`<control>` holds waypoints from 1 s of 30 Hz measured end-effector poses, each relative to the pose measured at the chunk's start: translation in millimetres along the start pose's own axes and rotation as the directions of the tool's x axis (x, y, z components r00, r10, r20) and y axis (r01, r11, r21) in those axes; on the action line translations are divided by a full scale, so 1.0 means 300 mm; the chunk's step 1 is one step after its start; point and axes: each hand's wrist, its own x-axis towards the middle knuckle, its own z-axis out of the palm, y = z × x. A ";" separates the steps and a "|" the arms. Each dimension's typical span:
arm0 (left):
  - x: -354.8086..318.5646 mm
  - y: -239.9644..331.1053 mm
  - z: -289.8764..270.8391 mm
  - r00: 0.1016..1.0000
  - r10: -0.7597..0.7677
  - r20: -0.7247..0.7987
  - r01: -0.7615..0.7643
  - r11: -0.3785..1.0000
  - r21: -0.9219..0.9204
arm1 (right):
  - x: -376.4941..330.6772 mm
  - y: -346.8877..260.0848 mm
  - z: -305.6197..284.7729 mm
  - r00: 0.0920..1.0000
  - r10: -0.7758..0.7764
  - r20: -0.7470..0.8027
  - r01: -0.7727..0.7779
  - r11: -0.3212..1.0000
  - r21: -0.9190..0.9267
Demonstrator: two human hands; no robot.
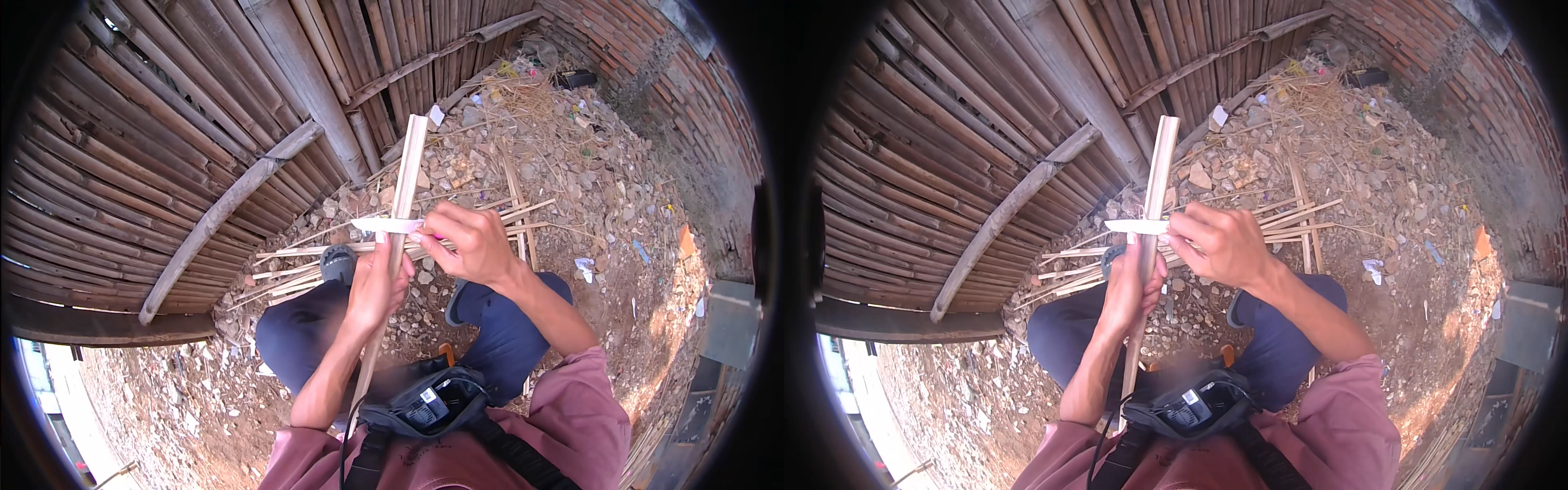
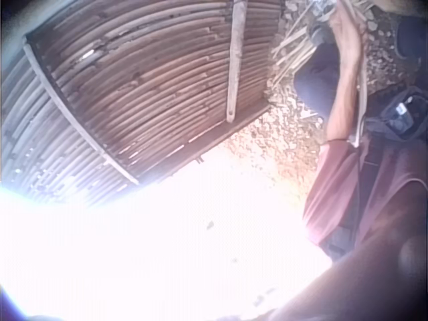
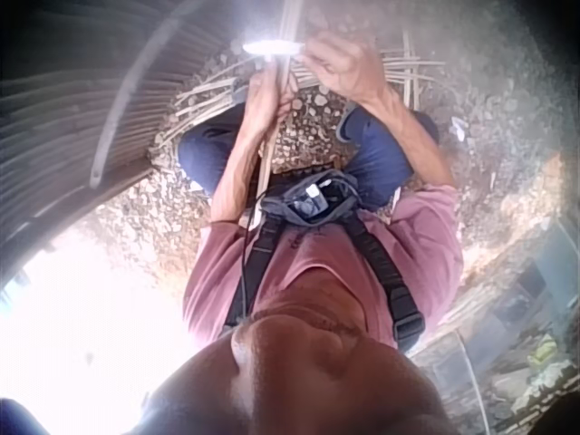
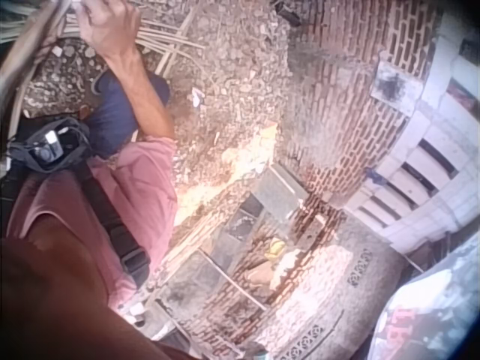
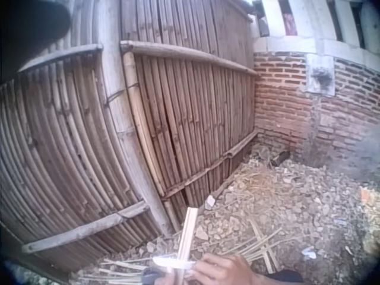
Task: The person shaves bamboo sticks using a small knife, holding the sticks by hand while sitting outdoors near a bamboo structure.
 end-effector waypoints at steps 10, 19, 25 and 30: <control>0.000 -0.017 0.004 0.999 0.033 -0.020 -0.033 0.999 0.014 | 0.002 0.013 -0.005 0.999 -0.004 0.038 0.003 0.999 0.036; 0.007 -0.003 0.008 0.998 -0.036 -0.061 0.036 0.999 0.002 | -0.002 -0.001 -0.004 0.999 -0.042 0.032 0.045 0.996 -0.076; 0.010 0.003 0.000 0.997 -0.072 -0.034 0.071 0.997 -0.004 | -0.006 -0.007 0.005 0.997 -0.081 0.008 0.082 0.982 -0.170; 0.014 0.009 -0.011 0.991 -0.131 0.010 0.131 0.991 0.024 | 0.002 0.007 -0.015 1.000 -0.025 -0.004 0.025 0.995 -0.095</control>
